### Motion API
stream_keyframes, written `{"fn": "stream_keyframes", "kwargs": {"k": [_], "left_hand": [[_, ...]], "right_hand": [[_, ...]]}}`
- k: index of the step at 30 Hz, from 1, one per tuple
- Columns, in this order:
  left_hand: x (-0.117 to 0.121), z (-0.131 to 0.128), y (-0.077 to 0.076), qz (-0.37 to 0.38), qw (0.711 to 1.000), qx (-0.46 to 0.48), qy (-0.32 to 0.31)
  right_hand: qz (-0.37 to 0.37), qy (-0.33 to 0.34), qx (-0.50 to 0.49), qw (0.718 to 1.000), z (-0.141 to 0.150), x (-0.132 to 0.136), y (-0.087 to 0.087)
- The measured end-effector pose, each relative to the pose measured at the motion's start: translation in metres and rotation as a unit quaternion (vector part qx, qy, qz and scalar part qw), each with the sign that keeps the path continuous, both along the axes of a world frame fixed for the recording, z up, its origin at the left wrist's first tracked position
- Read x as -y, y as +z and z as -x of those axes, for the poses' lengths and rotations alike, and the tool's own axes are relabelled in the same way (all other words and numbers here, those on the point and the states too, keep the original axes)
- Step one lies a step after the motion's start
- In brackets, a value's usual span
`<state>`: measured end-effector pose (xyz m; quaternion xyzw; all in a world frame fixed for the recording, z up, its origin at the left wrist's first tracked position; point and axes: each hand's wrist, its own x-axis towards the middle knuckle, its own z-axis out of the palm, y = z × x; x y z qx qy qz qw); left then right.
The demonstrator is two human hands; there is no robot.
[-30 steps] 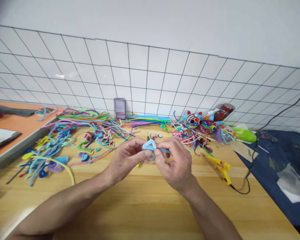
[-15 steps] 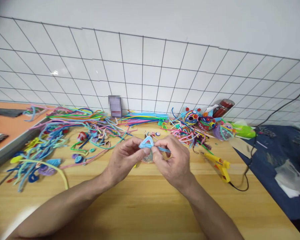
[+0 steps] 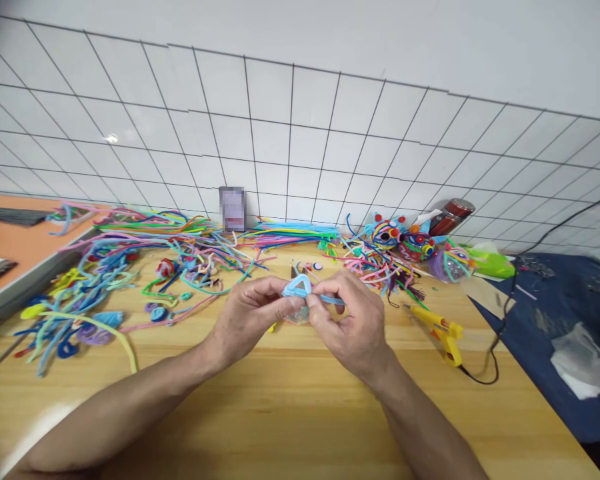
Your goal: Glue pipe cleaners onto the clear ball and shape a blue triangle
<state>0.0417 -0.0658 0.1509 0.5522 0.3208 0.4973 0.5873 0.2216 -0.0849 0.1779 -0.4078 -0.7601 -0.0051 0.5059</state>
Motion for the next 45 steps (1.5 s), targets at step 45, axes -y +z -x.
{"fn": "stream_keyframes", "kwargs": {"k": [45], "left_hand": [[-0.0068,0.0065,-0.0008,0.022,0.998,-0.005,-0.064]], "right_hand": [[-0.076,0.051,0.066,0.994,-0.009,-0.0027,-0.0019]]}}
